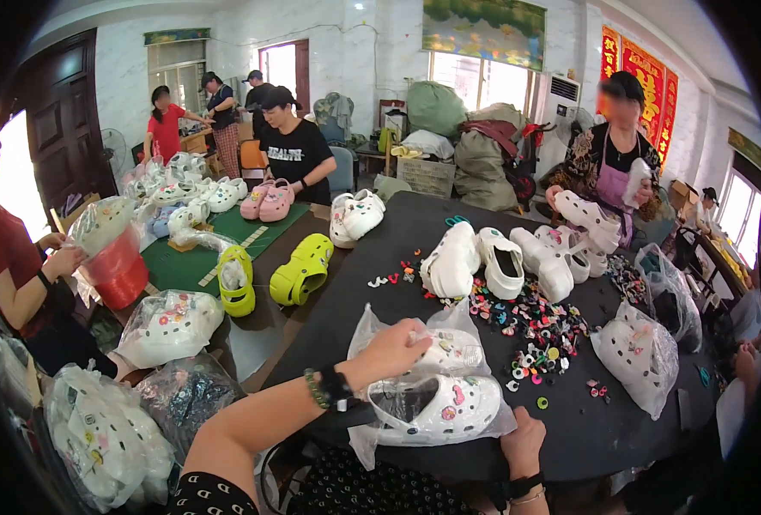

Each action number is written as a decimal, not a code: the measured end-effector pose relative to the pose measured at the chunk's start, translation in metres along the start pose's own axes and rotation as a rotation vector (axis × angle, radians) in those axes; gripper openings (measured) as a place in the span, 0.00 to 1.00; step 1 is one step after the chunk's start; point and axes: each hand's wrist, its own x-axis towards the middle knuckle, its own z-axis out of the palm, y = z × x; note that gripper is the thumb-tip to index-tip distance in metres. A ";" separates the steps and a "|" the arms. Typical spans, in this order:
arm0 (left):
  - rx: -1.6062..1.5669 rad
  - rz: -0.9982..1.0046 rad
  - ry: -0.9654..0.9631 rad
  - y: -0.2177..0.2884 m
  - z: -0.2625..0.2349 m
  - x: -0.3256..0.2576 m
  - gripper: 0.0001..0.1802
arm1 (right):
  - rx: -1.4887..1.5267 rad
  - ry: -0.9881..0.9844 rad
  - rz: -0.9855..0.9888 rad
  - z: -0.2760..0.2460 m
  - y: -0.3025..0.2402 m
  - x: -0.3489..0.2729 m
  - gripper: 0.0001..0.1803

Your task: The person is assembling and decorating rubber clogs by inserting decorative charms and packaging them in plastic bags.

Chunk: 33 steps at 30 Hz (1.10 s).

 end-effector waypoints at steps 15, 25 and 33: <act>-0.148 0.006 0.321 -0.069 -0.067 -0.104 0.09 | 0.581 0.063 0.471 -0.029 0.013 0.045 0.17; -0.258 -0.229 0.155 -0.074 -0.037 -0.138 0.16 | 0.441 0.107 0.171 -0.057 -0.020 0.028 0.07; -0.506 -0.267 0.055 -0.086 -0.023 -0.140 0.12 | 1.154 -0.832 0.396 -0.082 -0.083 -0.031 0.16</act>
